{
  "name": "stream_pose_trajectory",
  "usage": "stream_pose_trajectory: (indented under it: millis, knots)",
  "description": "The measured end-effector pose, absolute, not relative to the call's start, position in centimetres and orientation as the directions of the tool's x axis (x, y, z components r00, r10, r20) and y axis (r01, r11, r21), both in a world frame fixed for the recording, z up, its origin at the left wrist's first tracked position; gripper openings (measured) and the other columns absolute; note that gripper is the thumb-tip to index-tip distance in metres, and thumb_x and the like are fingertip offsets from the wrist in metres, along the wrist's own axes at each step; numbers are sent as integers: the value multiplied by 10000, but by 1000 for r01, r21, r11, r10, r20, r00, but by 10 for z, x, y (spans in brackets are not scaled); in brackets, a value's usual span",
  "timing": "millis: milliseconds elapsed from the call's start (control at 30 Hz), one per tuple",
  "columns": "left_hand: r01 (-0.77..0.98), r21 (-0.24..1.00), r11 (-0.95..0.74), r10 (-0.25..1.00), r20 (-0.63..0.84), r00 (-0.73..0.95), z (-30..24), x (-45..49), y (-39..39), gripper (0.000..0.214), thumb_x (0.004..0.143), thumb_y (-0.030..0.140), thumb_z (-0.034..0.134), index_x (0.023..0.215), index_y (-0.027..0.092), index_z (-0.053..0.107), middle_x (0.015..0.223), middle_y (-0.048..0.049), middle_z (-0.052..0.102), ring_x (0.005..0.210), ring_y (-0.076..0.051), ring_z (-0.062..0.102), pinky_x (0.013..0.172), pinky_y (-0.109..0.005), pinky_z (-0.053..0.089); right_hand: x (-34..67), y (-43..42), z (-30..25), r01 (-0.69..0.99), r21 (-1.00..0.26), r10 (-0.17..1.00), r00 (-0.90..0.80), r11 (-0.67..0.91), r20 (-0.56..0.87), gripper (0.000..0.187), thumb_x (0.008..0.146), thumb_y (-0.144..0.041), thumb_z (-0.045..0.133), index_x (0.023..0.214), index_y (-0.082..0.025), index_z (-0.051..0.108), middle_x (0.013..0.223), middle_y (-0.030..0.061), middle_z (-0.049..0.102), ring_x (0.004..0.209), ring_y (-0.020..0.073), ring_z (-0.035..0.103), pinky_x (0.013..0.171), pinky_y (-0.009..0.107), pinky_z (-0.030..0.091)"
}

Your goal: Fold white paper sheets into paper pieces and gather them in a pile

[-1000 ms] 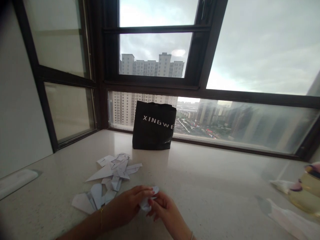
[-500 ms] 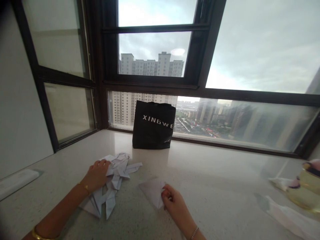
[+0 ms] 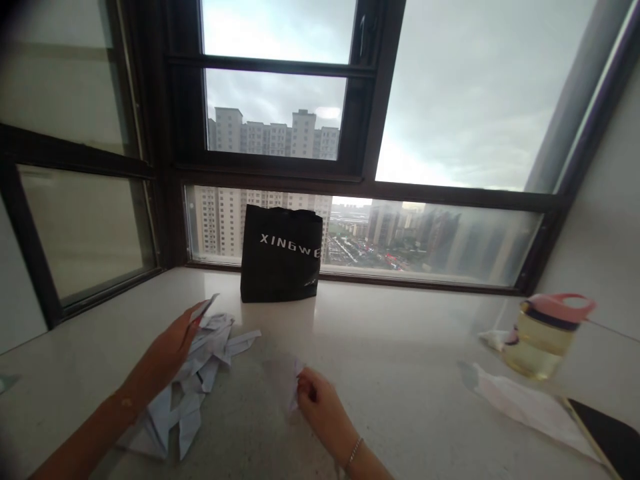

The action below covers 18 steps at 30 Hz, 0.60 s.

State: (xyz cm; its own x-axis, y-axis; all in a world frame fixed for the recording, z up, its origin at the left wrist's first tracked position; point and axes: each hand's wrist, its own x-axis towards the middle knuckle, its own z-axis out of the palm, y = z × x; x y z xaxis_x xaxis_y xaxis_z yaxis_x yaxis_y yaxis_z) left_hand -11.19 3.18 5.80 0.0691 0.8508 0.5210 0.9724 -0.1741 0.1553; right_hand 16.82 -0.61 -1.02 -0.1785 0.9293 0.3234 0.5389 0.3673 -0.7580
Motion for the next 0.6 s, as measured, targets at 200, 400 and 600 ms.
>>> stream_pose_trajectory:
  millis: [200, 400, 600]
  knots:
    - [715, 337, -613, 757, 509, 409, 43, -69, 14, 415, 859, 329, 227, 1267, 257, 200, 1046, -36, 515, 937, -158, 487, 834, -281, 372, 159, -12, -4, 192, -966, 944, -311, 174, 108, 90, 638, -234, 377, 643, -175, 445, 487, -62, 407, 346, 55, 406, 318, 153, 327]
    - [615, 353, -706, 708, 365, 604, 23, -50, 2, 619, 790, 485, 355, 1298, 255, 88, 1173, -58, 427, 1047, -206, 392, 916, -376, 272, 154, -13, 0, 9, -998, 933, -355, 59, 51, 142, 604, -301, 467, 627, -161, 467, 491, -57, 450, 340, 56, 445, 320, 165, 391]
    - [566, 403, -719, 690, 317, 651, 14, -44, 1, 536, 854, 378, 249, 1308, 215, 14, 1135, -73, 470, 966, -196, 434, 882, -365, 284, 152, -14, -4, -71, -995, 914, -393, 74, 96, 105, 618, -249, 489, 642, -150, 515, 533, -46, 471, 408, 64, 486, 376, 173, 428]
